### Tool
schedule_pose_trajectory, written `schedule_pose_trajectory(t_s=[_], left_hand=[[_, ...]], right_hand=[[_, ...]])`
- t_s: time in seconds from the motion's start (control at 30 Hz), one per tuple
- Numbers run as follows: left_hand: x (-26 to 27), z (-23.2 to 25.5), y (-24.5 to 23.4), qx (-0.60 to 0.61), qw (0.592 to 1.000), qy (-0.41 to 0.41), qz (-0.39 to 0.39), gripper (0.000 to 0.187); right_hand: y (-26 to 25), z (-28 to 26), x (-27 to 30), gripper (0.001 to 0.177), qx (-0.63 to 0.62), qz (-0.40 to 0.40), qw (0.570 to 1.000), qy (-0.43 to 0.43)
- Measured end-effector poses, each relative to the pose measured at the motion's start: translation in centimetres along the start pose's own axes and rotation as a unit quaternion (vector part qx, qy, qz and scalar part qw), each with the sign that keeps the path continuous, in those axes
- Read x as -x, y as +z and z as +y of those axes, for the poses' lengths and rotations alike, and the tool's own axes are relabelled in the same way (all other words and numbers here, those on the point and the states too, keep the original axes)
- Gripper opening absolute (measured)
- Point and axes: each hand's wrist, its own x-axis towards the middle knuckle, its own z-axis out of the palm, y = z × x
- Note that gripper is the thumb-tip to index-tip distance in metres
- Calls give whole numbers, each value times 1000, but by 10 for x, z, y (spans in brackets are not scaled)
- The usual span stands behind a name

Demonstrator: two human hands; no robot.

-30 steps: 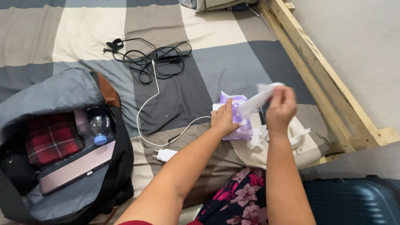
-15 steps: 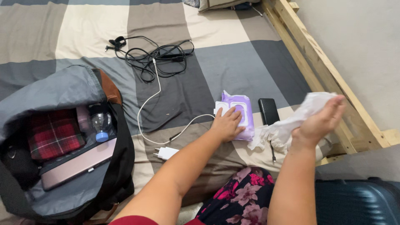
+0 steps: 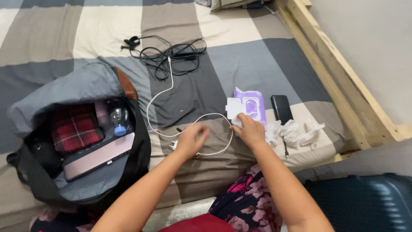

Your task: The person sits on a bed and uses wet wipes to clean a white power adapter and a white charging cable. They wipe each item thoroughly, then place the cleaned items into a backpack.

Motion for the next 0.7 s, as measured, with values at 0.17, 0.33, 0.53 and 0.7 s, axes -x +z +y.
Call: schedule_pose_trajectory(t_s=[0.17,0.33,0.53,0.7], left_hand=[[56,7,-24,-211,960,23,-180,71],[69,-18,-32,-235,958,-5,-162,62],[51,-3,-43,196,970,-143,0,56],[30,46,-77,571,737,-357,56,61]], right_hand=[[3,59,-10,38,20,-47,996,76],[5,108,-9,37,-141,92,964,206],[-12,5,11,21,-663,216,694,178],[-51,-139,48,11,-857,125,484,128]])
